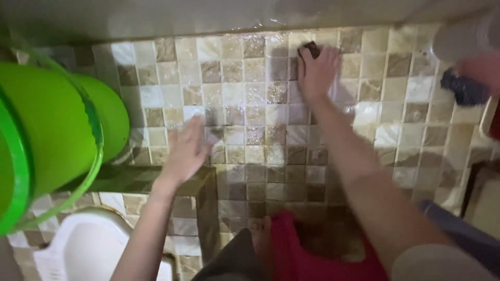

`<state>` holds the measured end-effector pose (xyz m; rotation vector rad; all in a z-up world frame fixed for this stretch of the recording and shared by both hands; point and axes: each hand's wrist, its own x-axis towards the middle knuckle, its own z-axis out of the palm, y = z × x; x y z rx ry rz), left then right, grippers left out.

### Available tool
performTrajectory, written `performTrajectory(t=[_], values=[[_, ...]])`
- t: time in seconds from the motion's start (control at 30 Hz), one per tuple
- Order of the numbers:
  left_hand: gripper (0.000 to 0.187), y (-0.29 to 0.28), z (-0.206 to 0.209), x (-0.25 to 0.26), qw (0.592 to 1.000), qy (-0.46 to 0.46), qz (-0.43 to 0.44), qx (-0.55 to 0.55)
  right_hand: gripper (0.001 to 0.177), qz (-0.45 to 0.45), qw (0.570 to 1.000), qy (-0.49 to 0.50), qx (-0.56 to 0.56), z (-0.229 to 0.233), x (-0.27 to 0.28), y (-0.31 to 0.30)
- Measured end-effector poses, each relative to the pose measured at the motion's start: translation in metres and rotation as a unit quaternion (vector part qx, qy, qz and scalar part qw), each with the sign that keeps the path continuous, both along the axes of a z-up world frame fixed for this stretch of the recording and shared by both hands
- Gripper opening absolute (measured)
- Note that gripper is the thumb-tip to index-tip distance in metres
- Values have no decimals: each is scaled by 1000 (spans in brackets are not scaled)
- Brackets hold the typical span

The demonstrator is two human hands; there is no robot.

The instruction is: The person cleans the floor of a bathroom by filling a bucket with water, adding detergent, and scrubbing the tiles with a sponge while sitting on a small stool.

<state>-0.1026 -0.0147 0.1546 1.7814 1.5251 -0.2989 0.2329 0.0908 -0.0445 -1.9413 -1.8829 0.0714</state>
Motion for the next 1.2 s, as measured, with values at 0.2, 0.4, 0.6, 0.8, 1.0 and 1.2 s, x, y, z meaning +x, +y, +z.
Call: performTrajectory(t=[0.2,0.4,0.6,0.8,1.0,1.2], values=[[64,-122,-54,-68,948,257,127,137,21,-62,957,-261,-110,-101,-137,-15],[58,-117,-54,-64,934,208,124,261,20,458,889,25,20,-64,-114,-130],[61,-123,-59,-64,931,202,149,266,43,62,935,126,-327,-9,-104,-7],[53,-122,-82,-70,920,148,167,322,31,73,963,214,-143,-10,-251,-32],[47,-121,-77,-63,912,140,191,335,30,578,806,-44,-118,-57,-251,-158],[50,-123,-74,-63,917,135,190,323,52,260,872,96,-404,-10,-209,-24]])
